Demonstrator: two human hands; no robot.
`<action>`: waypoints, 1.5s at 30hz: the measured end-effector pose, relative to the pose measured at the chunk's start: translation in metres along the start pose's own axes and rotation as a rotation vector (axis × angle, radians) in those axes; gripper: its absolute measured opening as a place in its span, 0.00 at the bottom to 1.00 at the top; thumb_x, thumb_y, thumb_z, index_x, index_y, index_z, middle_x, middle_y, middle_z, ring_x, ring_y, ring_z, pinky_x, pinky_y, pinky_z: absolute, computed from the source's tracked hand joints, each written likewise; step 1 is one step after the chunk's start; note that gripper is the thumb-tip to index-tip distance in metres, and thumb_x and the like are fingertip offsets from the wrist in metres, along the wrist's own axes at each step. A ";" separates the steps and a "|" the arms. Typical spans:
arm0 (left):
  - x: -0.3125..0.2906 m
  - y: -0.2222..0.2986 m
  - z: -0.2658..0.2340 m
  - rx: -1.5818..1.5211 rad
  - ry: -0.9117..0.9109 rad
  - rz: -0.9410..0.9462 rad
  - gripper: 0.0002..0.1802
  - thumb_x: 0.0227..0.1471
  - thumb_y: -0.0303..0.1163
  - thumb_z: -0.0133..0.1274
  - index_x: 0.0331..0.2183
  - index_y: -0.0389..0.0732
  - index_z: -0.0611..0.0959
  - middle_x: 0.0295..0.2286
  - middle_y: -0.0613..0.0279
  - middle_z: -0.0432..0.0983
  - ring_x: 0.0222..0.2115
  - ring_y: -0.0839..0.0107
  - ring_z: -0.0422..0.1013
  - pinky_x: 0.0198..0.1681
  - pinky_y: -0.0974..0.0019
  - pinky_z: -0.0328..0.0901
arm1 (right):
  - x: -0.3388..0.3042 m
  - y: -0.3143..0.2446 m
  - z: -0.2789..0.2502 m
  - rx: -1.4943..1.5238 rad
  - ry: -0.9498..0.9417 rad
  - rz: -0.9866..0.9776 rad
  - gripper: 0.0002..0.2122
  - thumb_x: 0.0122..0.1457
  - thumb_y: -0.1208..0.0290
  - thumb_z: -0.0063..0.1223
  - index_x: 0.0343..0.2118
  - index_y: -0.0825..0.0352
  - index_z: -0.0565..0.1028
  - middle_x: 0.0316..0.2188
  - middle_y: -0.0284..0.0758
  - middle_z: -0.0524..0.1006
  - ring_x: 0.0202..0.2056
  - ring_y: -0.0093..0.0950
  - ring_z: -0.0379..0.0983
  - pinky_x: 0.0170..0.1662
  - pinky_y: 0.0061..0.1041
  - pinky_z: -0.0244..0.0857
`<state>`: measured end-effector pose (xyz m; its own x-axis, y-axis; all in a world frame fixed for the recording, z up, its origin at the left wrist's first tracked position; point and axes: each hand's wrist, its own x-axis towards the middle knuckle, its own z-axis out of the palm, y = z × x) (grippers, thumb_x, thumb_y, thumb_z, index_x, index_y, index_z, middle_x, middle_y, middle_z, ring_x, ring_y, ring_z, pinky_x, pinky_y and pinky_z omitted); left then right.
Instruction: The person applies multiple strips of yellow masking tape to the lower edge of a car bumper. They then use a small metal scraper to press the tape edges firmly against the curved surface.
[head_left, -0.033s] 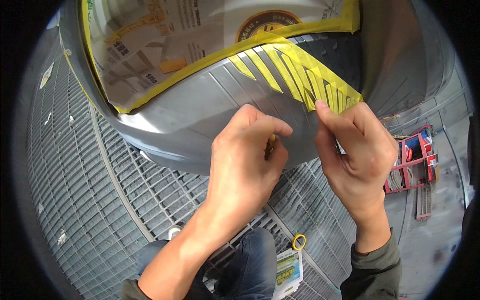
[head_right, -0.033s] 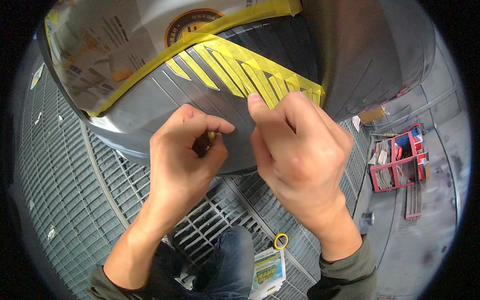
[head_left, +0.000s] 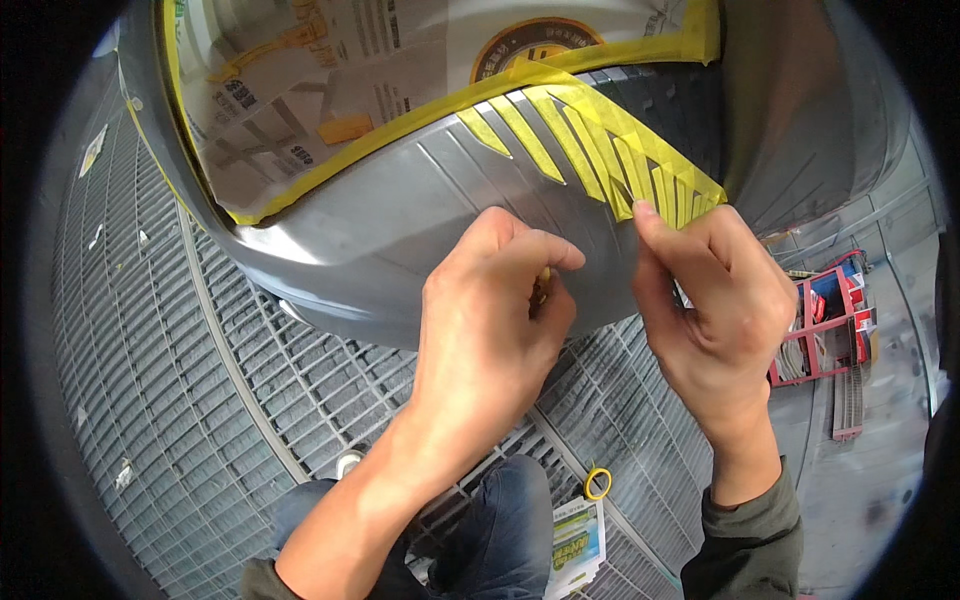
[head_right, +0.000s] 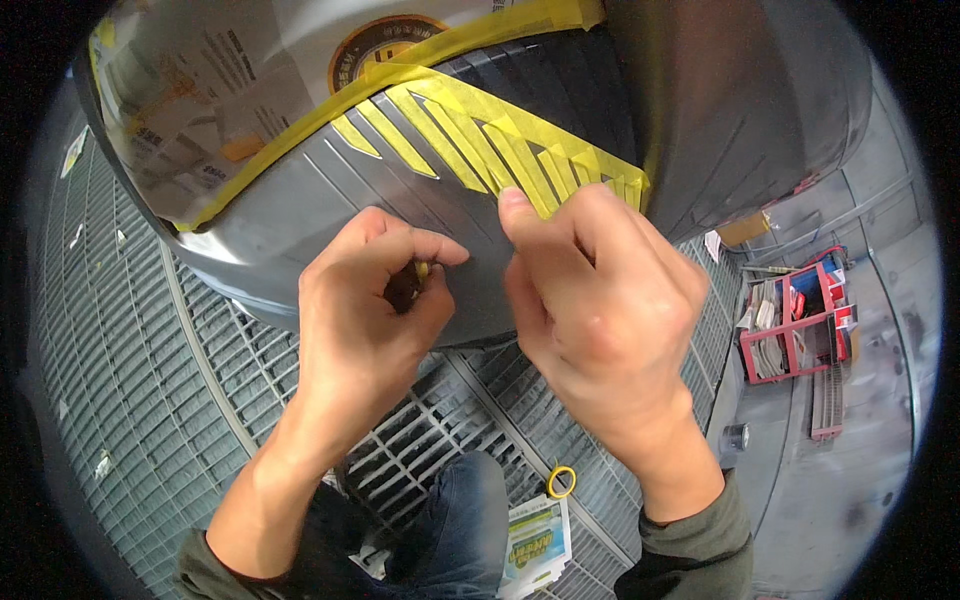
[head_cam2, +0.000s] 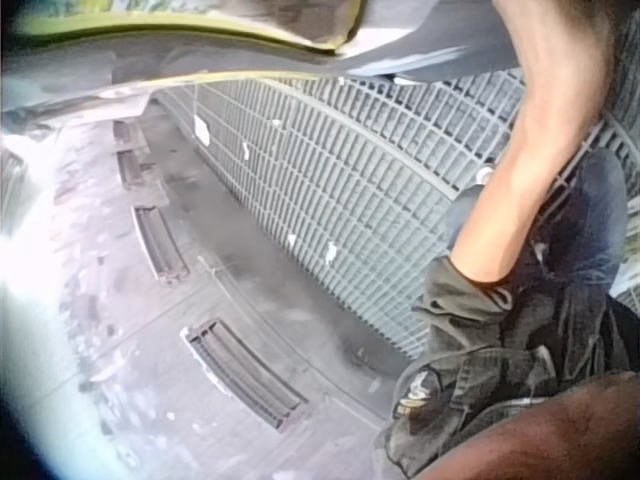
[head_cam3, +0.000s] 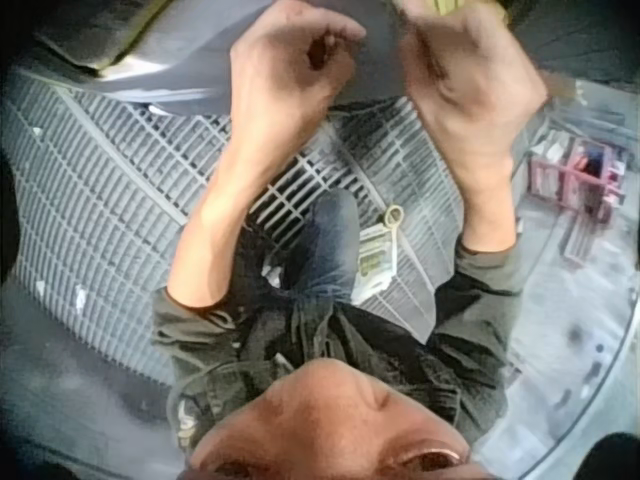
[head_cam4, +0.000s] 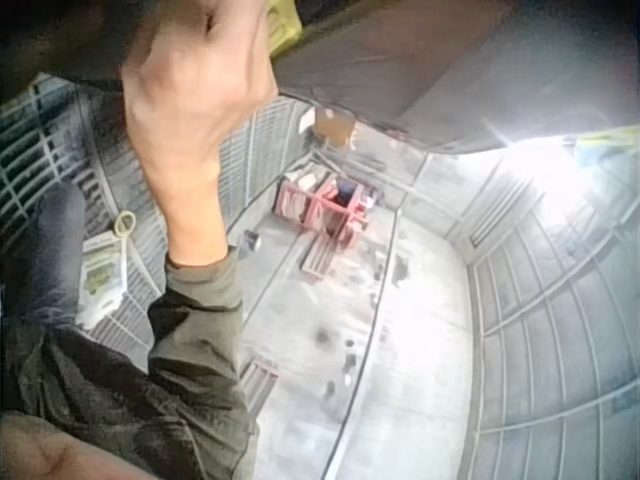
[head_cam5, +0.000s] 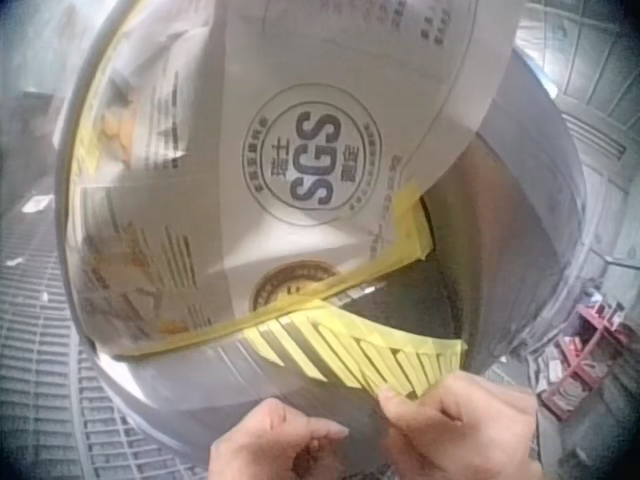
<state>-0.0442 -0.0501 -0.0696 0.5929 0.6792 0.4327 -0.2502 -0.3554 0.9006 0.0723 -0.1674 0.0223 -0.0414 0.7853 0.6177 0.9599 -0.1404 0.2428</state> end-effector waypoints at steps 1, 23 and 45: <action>0.000 0.000 0.000 0.002 0.000 0.001 0.12 0.49 0.14 0.60 0.37 0.35 0.89 0.29 0.63 0.73 0.26 0.76 0.70 0.31 0.71 0.66 | -0.002 0.001 0.000 -0.007 -0.001 -0.002 0.20 0.41 0.85 0.68 0.40 0.64 0.84 0.23 0.33 0.67 0.22 0.32 0.70 0.25 0.31 0.64; 0.000 -0.001 0.000 0.071 0.000 0.043 0.12 0.50 0.13 0.60 0.37 0.34 0.89 0.29 0.63 0.73 0.25 0.78 0.69 0.30 0.71 0.65 | -0.018 0.006 0.001 -0.030 -0.013 0.003 0.16 0.41 0.85 0.69 0.37 0.67 0.85 0.21 0.32 0.65 0.21 0.28 0.68 0.23 0.29 0.61; 0.001 -0.002 -0.001 0.096 0.010 0.054 0.13 0.47 0.12 0.60 0.37 0.35 0.89 0.28 0.64 0.72 0.25 0.78 0.69 0.30 0.72 0.64 | -0.026 0.012 0.002 -0.084 -0.039 -0.064 0.20 0.39 0.83 0.68 0.40 0.66 0.86 0.23 0.30 0.69 0.22 0.27 0.71 0.23 0.27 0.63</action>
<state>-0.0433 -0.0482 -0.0707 0.5726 0.6636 0.4814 -0.2072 -0.4510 0.8681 0.0855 -0.1883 0.0078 -0.0895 0.8168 0.5699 0.9288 -0.1381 0.3439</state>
